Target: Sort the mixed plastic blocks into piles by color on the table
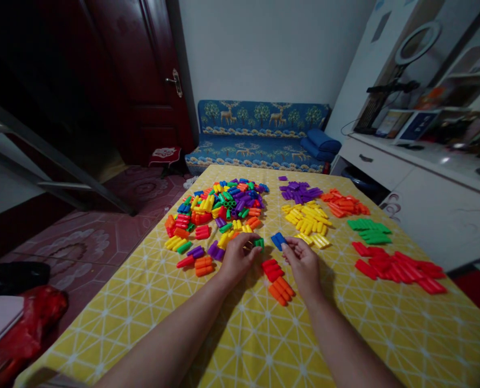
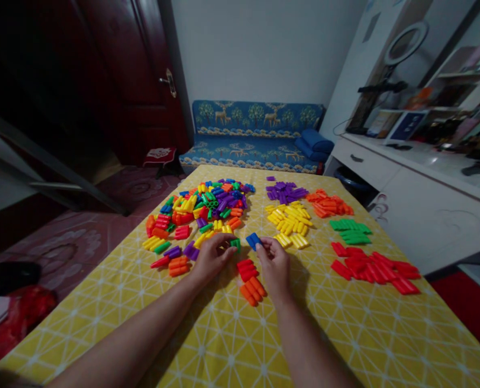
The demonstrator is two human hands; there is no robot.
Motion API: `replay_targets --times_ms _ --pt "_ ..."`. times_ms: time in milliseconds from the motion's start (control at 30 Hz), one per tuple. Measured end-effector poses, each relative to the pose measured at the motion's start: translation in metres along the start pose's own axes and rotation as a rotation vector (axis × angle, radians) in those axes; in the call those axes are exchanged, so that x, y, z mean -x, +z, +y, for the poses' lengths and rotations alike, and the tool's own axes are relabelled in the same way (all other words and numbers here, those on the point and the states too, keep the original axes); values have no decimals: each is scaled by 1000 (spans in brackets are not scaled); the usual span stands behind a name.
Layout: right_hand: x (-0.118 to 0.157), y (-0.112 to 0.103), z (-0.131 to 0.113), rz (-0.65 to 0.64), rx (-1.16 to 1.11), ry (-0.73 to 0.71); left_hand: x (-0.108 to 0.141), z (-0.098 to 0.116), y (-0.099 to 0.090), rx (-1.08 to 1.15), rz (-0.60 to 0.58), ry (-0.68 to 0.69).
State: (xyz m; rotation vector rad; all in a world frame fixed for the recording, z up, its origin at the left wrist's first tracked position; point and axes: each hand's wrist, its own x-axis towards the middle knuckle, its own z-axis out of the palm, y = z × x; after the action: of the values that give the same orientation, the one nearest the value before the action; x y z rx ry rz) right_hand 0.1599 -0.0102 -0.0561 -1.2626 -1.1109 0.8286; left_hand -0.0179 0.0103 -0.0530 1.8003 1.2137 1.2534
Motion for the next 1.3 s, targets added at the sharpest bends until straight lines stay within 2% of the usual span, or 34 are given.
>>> replay_targets --times_ms 100,333,700,1000,1133,1300 --pt "-3 -3 1 54 3 37 -1 -4 -1 -32 28 3" --pt "-5 -4 4 57 42 25 -1 -11 1 -44 -9 -42" --pt "-5 -1 9 23 36 43 -3 -7 3 -17 -62 -117" --pt "-1 0 5 -39 209 -14 -5 -11 2 133 -48 -150" --pt "-3 -17 -3 -44 470 -4 -5 -8 -1 121 -80 -131" --pt "-19 -69 -1 -15 741 32 -5 -3 -3 115 -99 -145"
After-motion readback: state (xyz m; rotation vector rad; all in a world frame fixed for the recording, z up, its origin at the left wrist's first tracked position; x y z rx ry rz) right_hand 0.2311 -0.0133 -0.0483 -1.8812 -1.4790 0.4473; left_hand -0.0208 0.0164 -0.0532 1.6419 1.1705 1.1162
